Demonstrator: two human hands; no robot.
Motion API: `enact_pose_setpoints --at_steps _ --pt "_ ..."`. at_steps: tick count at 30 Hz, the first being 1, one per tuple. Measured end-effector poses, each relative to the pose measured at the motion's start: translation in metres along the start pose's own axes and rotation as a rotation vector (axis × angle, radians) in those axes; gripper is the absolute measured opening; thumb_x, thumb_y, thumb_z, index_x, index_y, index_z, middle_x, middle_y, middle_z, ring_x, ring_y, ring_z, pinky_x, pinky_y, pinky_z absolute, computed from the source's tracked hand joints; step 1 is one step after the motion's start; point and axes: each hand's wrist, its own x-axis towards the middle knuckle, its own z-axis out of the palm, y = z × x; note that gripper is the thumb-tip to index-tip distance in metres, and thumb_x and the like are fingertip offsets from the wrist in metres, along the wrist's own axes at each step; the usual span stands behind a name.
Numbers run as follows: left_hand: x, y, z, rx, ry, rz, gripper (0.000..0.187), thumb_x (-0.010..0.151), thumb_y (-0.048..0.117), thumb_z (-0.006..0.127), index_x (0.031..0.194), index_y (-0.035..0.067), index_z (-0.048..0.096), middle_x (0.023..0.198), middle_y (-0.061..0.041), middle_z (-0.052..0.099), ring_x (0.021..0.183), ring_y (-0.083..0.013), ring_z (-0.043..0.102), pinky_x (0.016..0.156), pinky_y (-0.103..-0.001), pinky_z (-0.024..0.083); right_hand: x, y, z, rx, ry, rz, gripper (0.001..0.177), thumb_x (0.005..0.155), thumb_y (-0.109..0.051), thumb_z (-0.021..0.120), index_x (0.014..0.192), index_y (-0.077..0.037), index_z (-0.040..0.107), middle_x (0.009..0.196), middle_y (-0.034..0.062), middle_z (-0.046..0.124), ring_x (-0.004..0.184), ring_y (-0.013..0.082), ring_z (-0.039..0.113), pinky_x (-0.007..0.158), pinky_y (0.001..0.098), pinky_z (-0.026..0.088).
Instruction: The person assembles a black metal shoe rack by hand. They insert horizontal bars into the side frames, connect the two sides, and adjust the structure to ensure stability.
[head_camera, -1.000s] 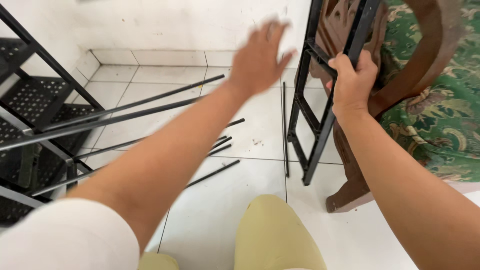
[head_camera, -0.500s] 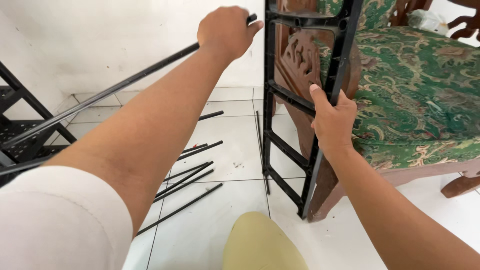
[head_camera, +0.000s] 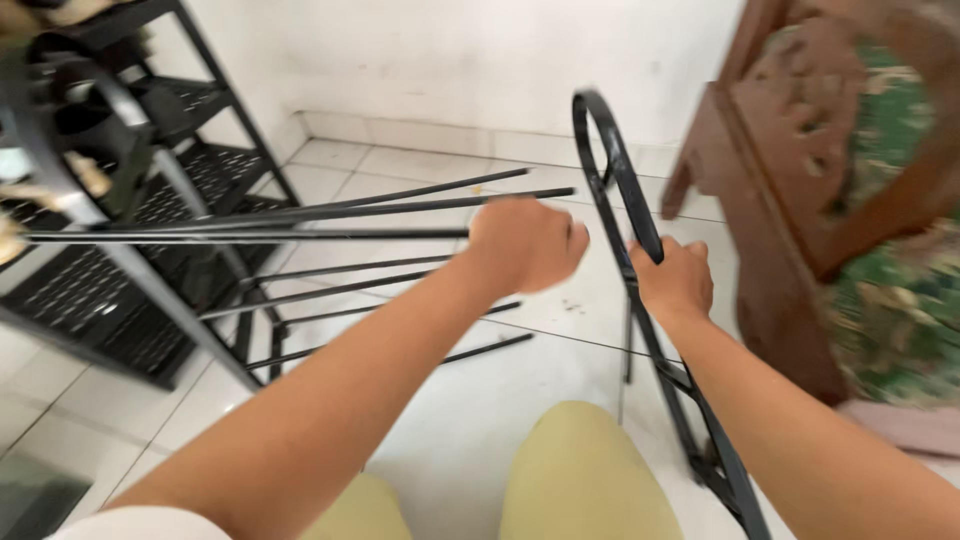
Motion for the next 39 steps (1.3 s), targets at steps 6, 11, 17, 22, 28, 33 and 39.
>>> enact_pose_setpoints --at_steps 6,11,17,22,28,33,39 --pt "-0.040 -0.001 0.038 -0.080 -0.119 0.059 0.049 0.100 0.043 0.035 0.100 0.012 0.073 0.087 -0.013 0.076 0.081 -0.0365 0.072 0.074 -0.053 0.056 0.018 0.024 0.116 -0.095 -0.364 0.302 0.044 0.084 -0.022 0.075 0.126 -0.010 0.068 0.134 0.0191 0.048 0.086 0.0350 0.071 0.076 0.0440 0.060" --pt "-0.062 0.018 0.079 -0.309 -0.254 0.143 0.045 0.103 0.041 0.033 0.110 0.012 0.067 0.076 -0.014 0.073 0.072 -0.0371 0.072 0.068 -0.052 0.055 0.012 0.082 0.145 0.207 -0.548 0.329 0.032 0.079 -0.023 0.079 0.107 -0.008 0.077 0.102 0.0133 0.075 0.084 0.0246 0.070 0.078 0.0388 0.055" --pt "-0.061 0.036 0.117 -0.298 -0.297 0.302 0.049 0.107 0.042 0.032 0.102 0.010 0.068 0.077 -0.014 0.073 0.075 -0.0354 0.071 0.070 -0.051 0.055 0.025 0.039 0.063 0.623 -0.542 0.298 0.038 0.096 -0.032 0.065 0.104 0.005 0.070 0.104 0.0160 0.071 0.098 0.0307 0.072 0.085 0.0405 0.058" --pt "-0.060 0.084 0.137 -0.248 -0.415 0.438 0.042 0.108 0.038 0.035 0.116 0.008 0.061 0.091 -0.016 0.076 0.082 -0.0364 0.073 0.075 -0.051 0.055 -0.016 -0.077 -0.019 0.334 -1.260 0.006 0.054 0.094 -0.047 0.054 0.128 -0.009 0.072 0.120 0.0088 0.076 0.110 0.0188 0.074 0.100 0.0326 0.054" --pt "-0.068 0.102 0.143 -0.346 -0.256 0.519 0.026 0.099 0.018 0.046 0.109 0.008 0.068 0.116 -0.011 0.072 0.109 -0.0281 0.065 0.095 -0.046 0.048 -0.101 -0.127 -0.020 0.153 -1.306 -0.271 0.057 0.094 -0.028 0.061 0.149 -0.020 0.048 0.111 0.0098 0.069 0.084 0.0198 0.062 0.078 0.0383 0.052" --pt "-0.106 0.066 0.141 -0.325 0.273 0.656 0.043 0.091 0.025 0.055 0.130 0.009 0.061 0.138 -0.014 0.060 0.132 -0.0335 0.054 0.112 -0.047 0.041 -0.084 -0.110 -0.004 0.031 -1.198 -0.341 0.060 0.090 -0.018 0.060 0.149 -0.024 0.053 0.104 0.0034 0.072 0.078 0.0167 0.058 0.071 0.0336 0.050" --pt "-0.210 -0.056 0.148 -0.274 0.219 0.200 0.058 0.088 0.011 0.061 0.144 0.021 0.052 0.152 -0.014 0.047 0.143 -0.0362 0.039 0.114 -0.049 0.031 -0.018 -0.079 -0.063 -0.181 -1.218 -0.295 0.039 0.096 -0.040 0.065 0.126 -0.019 0.078 0.078 0.0039 0.060 0.065 0.0107 0.047 0.059 0.0260 0.041"
